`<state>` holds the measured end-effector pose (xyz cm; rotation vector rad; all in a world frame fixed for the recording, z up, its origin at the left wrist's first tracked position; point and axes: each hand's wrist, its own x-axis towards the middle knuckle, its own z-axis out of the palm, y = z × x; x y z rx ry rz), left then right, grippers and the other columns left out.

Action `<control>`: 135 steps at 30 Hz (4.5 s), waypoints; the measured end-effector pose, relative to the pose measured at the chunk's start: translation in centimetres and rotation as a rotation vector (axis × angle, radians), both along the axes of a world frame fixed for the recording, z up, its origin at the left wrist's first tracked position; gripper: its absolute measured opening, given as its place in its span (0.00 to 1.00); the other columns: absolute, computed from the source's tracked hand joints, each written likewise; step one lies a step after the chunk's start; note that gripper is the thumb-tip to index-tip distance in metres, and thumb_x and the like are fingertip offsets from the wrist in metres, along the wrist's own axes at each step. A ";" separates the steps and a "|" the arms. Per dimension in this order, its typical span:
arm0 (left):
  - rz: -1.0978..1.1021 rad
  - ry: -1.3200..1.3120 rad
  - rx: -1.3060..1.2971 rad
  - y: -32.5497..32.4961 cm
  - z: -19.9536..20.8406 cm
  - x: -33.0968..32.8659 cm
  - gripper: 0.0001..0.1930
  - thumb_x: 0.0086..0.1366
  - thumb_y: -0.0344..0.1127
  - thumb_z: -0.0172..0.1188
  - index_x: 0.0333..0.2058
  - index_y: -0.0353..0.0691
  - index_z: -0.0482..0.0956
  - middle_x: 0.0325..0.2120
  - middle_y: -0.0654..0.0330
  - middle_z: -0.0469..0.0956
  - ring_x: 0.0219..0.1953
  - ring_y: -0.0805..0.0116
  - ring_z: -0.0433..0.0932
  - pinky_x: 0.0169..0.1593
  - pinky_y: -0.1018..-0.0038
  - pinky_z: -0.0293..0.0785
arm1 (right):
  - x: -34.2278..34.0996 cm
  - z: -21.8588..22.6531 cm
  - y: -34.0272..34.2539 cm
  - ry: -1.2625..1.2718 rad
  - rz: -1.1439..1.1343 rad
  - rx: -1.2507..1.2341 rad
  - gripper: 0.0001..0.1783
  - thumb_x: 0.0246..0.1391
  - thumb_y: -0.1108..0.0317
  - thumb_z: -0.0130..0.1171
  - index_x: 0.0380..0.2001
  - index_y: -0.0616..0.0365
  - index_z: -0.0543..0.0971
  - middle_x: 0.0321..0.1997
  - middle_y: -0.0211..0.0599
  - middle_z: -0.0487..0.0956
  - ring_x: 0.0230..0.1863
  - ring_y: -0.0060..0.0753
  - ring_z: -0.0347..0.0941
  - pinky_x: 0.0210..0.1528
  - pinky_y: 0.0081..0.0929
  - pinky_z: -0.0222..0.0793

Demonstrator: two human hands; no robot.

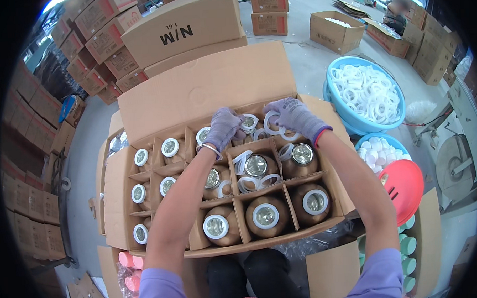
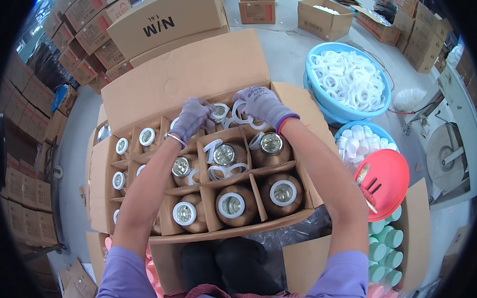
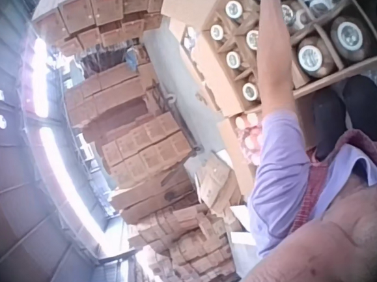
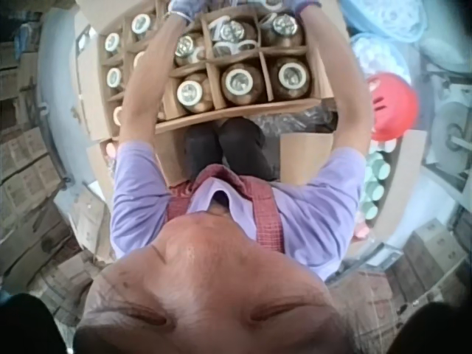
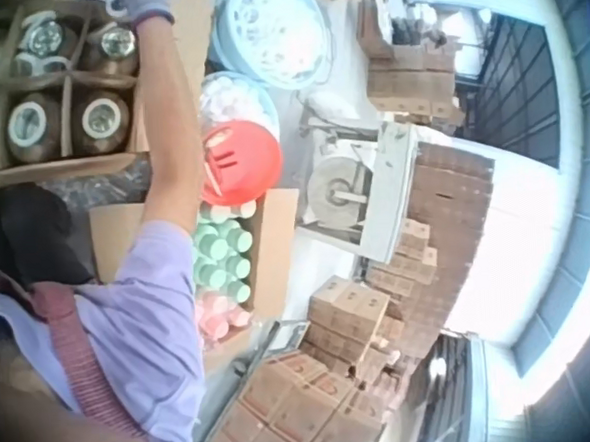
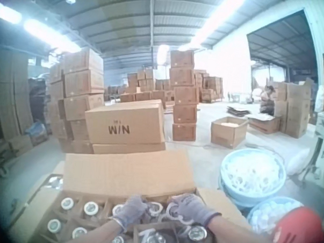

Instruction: The person assembles thermos bottles by placing white sealing rings onto metal-lined openings, inserting glass liners, and screwing on colored lids. They then wrap each completed unit in plastic and place it into a cardboard box.

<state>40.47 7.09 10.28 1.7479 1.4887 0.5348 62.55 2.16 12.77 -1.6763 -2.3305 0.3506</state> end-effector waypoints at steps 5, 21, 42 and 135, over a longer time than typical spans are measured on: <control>-0.135 0.258 -0.014 -0.2 1.2 0.4 0.13 0.64 0.37 0.57 0.30 0.30 0.81 0.17 0.57 0.80 0.17 0.68 0.80 0.25 0.70 0.77 | -2.6 0.3 0.4 -0.432 0.049 -0.050 0.16 0.50 0.63 0.62 0.45 0.45 0.84 0.42 0.38 0.85 0.45 0.42 0.82 0.49 0.36 0.77; -0.465 0.469 0.599 -1.7 -0.5 0.2 0.18 0.64 0.38 0.56 0.53 0.47 0.76 0.42 0.44 0.77 0.46 0.46 0.79 0.50 0.57 0.76 | 3.7 2.0 -5.0 0.782 -0.355 -0.128 0.15 0.54 0.62 0.62 0.40 0.61 0.81 0.31 0.35 0.81 0.32 0.26 0.76 0.37 0.27 0.72; -0.642 0.523 0.271 -1.3 3.4 1.3 0.31 0.63 0.43 0.60 0.64 0.45 0.66 0.46 0.41 0.74 0.49 0.43 0.75 0.55 0.58 0.71 | 4.0 -3.7 -5.4 0.288 -0.406 0.267 0.14 0.56 0.54 0.56 0.34 0.53 0.76 0.37 0.40 0.79 0.40 0.48 0.78 0.42 0.46 0.73; -0.572 0.283 0.161 1.0 4.2 7.8 0.12 0.64 0.34 0.53 0.39 0.35 0.81 0.21 0.59 0.78 0.19 0.73 0.76 0.25 0.75 0.75 | 2.1 -4.3 -5.7 -0.244 -0.371 0.297 0.11 0.53 0.60 0.60 0.39 0.47 0.79 0.46 0.31 0.80 0.41 0.34 0.81 0.39 0.40 0.74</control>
